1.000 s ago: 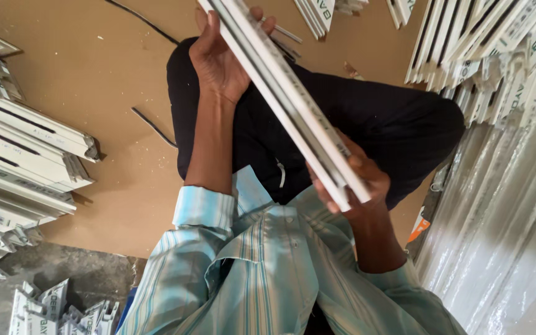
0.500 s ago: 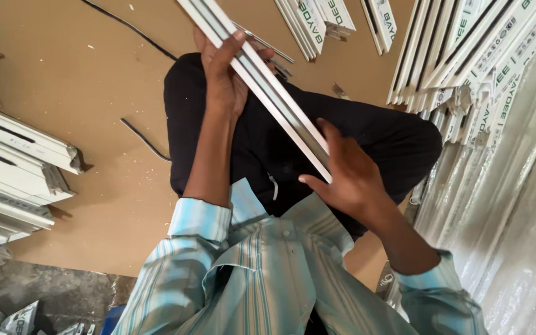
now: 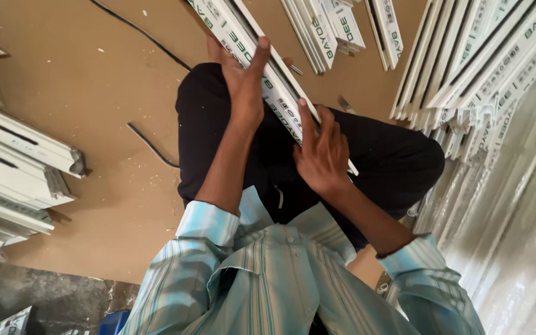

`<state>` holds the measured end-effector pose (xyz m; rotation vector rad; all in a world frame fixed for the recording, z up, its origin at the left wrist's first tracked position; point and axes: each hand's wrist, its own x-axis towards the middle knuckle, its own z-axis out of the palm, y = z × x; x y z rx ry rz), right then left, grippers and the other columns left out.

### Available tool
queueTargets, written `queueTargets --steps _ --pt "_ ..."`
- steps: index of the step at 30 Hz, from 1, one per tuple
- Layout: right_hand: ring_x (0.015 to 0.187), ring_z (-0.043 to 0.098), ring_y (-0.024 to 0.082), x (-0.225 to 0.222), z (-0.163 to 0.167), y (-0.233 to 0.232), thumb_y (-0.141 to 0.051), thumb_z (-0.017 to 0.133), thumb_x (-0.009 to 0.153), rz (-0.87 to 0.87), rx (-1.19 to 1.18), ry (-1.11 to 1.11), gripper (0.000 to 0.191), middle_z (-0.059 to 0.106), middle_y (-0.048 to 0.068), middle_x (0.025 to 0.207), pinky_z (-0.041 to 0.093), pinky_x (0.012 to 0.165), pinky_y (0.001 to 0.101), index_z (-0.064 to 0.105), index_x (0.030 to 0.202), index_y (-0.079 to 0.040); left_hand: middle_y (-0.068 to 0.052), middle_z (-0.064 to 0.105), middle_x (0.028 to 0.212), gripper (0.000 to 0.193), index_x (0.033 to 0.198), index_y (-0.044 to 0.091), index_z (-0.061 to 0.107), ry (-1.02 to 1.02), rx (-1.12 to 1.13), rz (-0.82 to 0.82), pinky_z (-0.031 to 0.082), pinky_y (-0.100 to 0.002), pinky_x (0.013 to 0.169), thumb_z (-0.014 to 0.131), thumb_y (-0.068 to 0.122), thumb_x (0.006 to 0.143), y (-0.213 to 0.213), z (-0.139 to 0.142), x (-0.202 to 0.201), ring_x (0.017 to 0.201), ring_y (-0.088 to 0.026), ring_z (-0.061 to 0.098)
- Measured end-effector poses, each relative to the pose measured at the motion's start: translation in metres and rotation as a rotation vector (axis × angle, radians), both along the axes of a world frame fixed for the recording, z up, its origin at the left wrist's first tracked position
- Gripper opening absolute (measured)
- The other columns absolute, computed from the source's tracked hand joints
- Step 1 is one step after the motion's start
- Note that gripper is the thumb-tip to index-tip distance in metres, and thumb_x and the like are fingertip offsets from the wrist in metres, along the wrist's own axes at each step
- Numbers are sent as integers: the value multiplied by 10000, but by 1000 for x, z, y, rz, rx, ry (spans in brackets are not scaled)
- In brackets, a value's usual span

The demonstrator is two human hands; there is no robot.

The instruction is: The person sits on the floor and assembles white plastic window frame profiles. They insert a metal tension rod into the channel of each profile and then place the assembled units into a stack.

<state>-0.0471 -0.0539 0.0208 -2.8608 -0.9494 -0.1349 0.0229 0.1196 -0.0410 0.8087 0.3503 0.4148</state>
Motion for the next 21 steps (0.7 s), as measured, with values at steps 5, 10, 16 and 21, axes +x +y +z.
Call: queueTargets --steps 5,10,16,21 --pt "1016 641 417 33 9 -15 -71 860 648 -109 16 306 971 461 230 1313 586 750 514 437 1522 -110 -201 598 1209 657 1473 27 325 113 -119 -90 669 -444 872 633 384 1015 3 -14 0 1060 -276 695" --pt "1101 640 342 100 24 -57 -198 958 556 6 118 257 989 497 181 1313 624 858 485 561 1453 -73 -153 508 1346 682 1485 174 132 89 -210 -178 654 -594 905 532 435 999 7 -15 -5 1214 -319 637" --pt "1163 646 314 190 26 -101 -186 961 706 -81 419 104 772 571 151 1234 611 898 468 567 1340 9 -191 560 1288 682 1494 136 154 97 -145 -241 669 -564 871 523 452 1015 3 4 -2 1192 -349 666" --pt "1076 658 323 268 12 -143 -41 822 728 -122 345 -80 567 564 161 1205 566 907 476 563 1222 61 -184 589 1240 678 1462 83 235 167 -103 -300 664 -527 837 591 407 985 2 15 2 1155 -340 674"
